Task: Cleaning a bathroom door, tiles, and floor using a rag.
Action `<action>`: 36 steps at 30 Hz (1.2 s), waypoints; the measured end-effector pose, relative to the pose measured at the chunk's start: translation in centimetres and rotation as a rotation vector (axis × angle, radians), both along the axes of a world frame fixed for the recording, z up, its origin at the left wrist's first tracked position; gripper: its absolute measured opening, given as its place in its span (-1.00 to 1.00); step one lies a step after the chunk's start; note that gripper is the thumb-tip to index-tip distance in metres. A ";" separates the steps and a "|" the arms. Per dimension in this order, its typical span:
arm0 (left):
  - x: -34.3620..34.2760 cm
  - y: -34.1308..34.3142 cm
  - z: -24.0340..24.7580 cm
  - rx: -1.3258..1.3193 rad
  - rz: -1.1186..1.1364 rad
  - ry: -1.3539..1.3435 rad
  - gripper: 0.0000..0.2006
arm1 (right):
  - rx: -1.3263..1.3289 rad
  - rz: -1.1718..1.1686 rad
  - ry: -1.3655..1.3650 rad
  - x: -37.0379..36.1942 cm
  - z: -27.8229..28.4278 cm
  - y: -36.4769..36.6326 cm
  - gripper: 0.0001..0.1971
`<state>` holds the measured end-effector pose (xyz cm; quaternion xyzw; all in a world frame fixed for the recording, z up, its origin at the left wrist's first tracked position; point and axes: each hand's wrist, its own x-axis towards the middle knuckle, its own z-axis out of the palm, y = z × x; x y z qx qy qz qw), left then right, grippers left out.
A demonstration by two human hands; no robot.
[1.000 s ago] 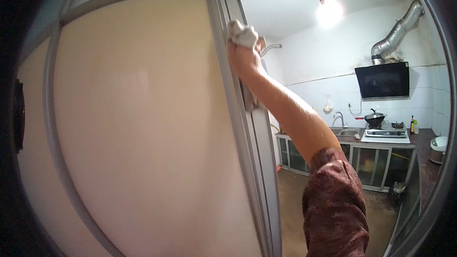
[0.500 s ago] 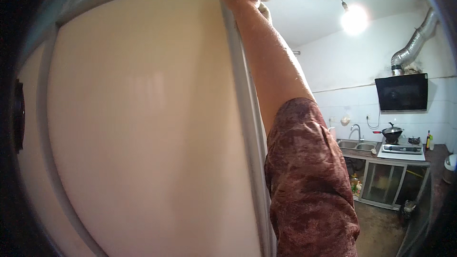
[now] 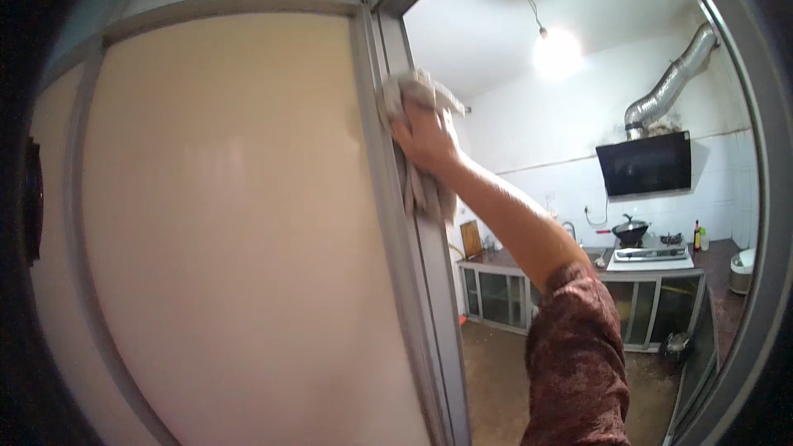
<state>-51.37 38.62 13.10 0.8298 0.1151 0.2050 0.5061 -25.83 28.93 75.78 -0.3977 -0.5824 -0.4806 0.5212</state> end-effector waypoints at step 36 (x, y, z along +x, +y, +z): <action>-4.9 -5.5 12.3 -0.416 -0.008 0.184 -0.71 | -0.180 -0.019 0.374 -2.7 -3.1 2.5 -0.33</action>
